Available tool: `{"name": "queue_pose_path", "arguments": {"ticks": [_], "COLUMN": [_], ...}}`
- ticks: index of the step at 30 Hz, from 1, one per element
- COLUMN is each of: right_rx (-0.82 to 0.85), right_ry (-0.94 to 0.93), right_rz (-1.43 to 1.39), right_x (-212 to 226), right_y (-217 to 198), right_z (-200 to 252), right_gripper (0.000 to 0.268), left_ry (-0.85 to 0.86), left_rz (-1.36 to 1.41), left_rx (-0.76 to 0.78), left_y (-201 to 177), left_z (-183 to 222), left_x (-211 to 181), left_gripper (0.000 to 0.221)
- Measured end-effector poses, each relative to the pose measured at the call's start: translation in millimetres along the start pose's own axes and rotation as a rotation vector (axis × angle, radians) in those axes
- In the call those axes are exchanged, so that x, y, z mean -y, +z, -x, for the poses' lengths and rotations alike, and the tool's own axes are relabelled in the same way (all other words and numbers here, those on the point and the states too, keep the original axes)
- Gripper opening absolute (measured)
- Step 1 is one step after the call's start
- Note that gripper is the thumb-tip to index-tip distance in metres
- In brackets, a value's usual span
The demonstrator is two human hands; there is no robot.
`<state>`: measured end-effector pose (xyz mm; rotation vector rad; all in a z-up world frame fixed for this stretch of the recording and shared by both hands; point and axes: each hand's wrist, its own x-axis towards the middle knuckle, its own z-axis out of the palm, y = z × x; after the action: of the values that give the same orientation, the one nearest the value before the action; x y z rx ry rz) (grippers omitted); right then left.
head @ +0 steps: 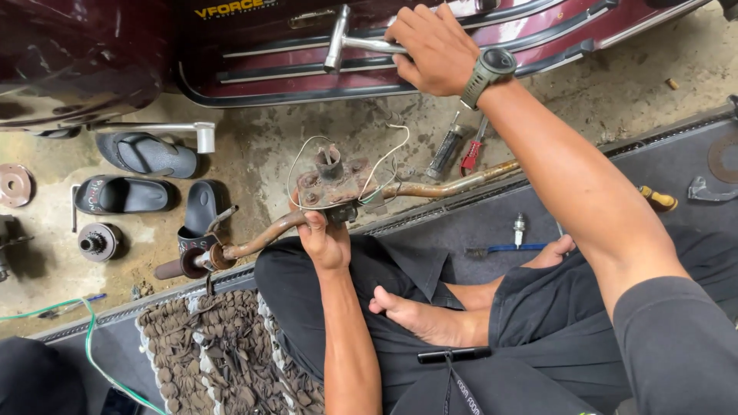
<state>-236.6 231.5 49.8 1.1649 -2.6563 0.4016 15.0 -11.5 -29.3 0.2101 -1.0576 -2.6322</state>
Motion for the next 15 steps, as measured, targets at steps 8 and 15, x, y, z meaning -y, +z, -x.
{"name": "queue_pose_path", "arguments": {"ticks": [8,15], "right_rx": [-0.08,-0.305], "right_ry": [0.05,0.048], "right_rz": [-0.008,-0.121], "right_x": [-12.2,30.9], "right_y": [24.3,-34.0], "right_z": [16.2,56.7], "right_gripper": [0.025,0.022], "left_ry": [0.014,0.04], "left_rz": [-0.015,-0.04], "left_rx": [0.0,0.003], "left_y": [-0.2,8.2], "left_z": [1.1,-0.6], "left_x": [-1.7,-7.5], "left_gripper": [0.072,0.077]}}
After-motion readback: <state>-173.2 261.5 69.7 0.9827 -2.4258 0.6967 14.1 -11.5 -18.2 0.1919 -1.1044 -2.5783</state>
